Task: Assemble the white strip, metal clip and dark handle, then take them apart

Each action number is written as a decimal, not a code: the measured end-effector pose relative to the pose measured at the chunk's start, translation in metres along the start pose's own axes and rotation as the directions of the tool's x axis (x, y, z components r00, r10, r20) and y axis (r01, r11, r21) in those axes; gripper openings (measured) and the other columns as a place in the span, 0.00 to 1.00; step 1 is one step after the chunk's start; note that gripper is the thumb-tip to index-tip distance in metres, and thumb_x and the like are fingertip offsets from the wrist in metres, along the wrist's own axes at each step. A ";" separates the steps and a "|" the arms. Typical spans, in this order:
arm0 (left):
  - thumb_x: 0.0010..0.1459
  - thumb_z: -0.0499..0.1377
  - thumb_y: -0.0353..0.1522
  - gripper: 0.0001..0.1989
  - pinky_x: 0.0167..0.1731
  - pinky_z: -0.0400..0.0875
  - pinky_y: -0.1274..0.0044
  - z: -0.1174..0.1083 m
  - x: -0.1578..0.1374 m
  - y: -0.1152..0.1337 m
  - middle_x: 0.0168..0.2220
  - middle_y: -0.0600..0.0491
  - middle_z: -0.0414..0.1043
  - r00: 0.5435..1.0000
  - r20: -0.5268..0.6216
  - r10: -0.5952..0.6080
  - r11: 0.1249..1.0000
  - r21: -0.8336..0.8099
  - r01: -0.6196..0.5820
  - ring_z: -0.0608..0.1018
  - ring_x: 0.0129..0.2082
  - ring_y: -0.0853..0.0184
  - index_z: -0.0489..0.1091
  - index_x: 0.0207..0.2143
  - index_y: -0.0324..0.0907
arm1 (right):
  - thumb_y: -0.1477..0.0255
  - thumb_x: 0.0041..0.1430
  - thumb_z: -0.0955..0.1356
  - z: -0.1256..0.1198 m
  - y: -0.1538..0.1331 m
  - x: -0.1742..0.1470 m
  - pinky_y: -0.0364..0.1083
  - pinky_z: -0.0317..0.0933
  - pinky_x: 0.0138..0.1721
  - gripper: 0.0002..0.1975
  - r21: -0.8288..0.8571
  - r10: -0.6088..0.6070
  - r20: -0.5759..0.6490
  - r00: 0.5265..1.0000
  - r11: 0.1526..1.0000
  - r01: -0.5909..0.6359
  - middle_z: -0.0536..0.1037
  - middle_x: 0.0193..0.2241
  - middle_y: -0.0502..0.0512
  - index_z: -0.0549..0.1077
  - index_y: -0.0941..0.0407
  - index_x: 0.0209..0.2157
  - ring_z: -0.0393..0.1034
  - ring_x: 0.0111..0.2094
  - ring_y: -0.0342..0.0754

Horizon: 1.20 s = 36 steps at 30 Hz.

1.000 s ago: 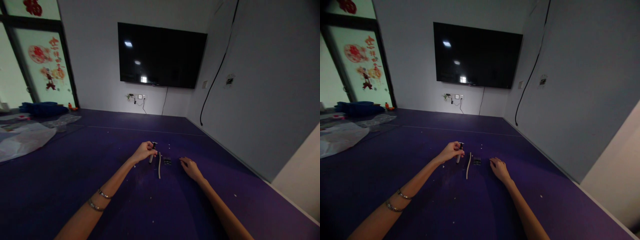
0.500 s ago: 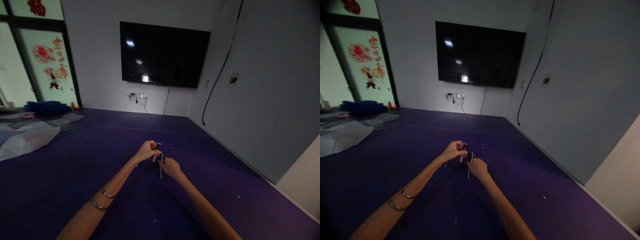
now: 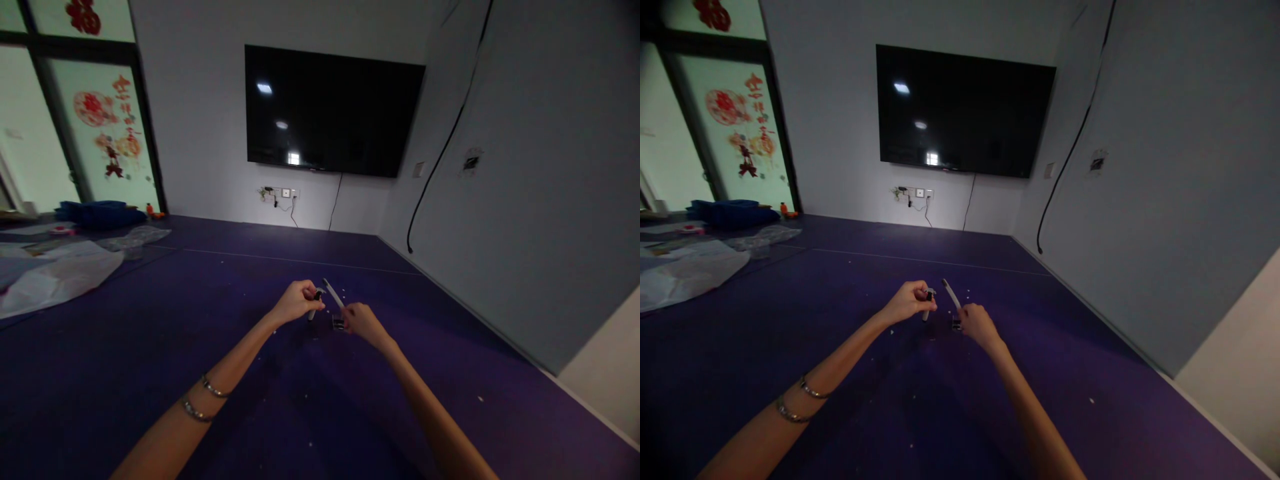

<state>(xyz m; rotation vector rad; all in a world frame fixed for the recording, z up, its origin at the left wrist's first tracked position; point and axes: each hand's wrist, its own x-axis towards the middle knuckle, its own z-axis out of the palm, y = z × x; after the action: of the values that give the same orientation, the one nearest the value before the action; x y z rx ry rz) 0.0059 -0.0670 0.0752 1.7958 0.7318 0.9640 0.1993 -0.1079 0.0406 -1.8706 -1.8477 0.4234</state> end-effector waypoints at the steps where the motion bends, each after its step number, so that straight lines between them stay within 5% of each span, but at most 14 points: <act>1: 0.38 0.64 0.27 0.12 0.18 0.64 0.81 0.001 0.000 0.001 0.20 0.55 0.71 1.000 -0.003 0.002 1.000 -0.010 -0.002 0.72 0.17 0.73 0.61 0.22 0.38 | 0.67 0.60 0.56 -0.013 0.006 0.000 0.40 0.59 0.26 0.21 0.064 -0.080 -0.039 0.996 0.995 0.082 0.76 0.21 0.57 0.75 0.61 0.26 0.70 0.21 0.44; 6: 0.39 0.64 0.28 0.12 0.20 0.65 0.81 0.003 -0.003 0.005 0.21 0.55 0.72 1.000 -0.020 0.018 0.999 -0.028 -0.018 0.72 0.18 0.73 0.62 0.23 0.38 | 0.62 0.57 0.60 -0.073 0.024 -0.015 0.42 0.60 0.30 0.19 0.172 -0.334 -0.190 0.923 0.914 0.366 0.77 0.27 0.54 0.76 0.59 0.38 0.69 0.28 0.45; 10: 0.39 0.65 0.27 0.13 0.22 0.65 0.81 0.003 -0.004 0.009 0.22 0.55 0.72 0.999 -0.042 0.026 0.999 -0.021 -0.027 0.72 0.20 0.73 0.62 0.23 0.38 | 0.62 0.57 0.62 -0.096 0.013 -0.033 0.45 0.61 0.37 0.18 0.115 -0.415 -0.247 0.876 0.885 0.452 0.77 0.34 0.56 0.74 0.55 0.44 0.70 0.34 0.47; 17: 0.39 0.65 0.27 0.14 0.21 0.64 0.81 0.003 -0.006 0.010 0.20 0.58 0.69 0.998 -0.020 0.060 0.998 -0.010 -0.060 0.71 0.19 0.74 0.60 0.22 0.39 | 0.62 0.57 0.63 -0.090 -0.024 -0.047 0.44 0.61 0.33 0.16 0.050 -0.453 -0.321 0.832 0.869 0.493 0.76 0.29 0.55 0.76 0.53 0.41 0.68 0.30 0.45; 36: 0.39 0.65 0.27 0.14 0.23 0.65 0.80 0.011 -0.009 0.009 0.22 0.57 0.70 0.996 -0.036 0.081 0.996 -0.042 -0.082 0.72 0.21 0.73 0.60 0.22 0.39 | 0.61 0.56 0.64 -0.086 -0.021 -0.043 0.44 0.61 0.32 0.15 0.047 -0.458 -0.338 0.822 0.864 0.501 0.76 0.28 0.54 0.76 0.53 0.40 0.68 0.29 0.44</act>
<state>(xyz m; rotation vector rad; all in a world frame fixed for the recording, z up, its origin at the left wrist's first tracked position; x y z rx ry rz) 0.0116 -0.0825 0.0777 1.7866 0.6585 1.0594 0.2252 -0.1611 0.1198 -1.2259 -1.9205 0.0593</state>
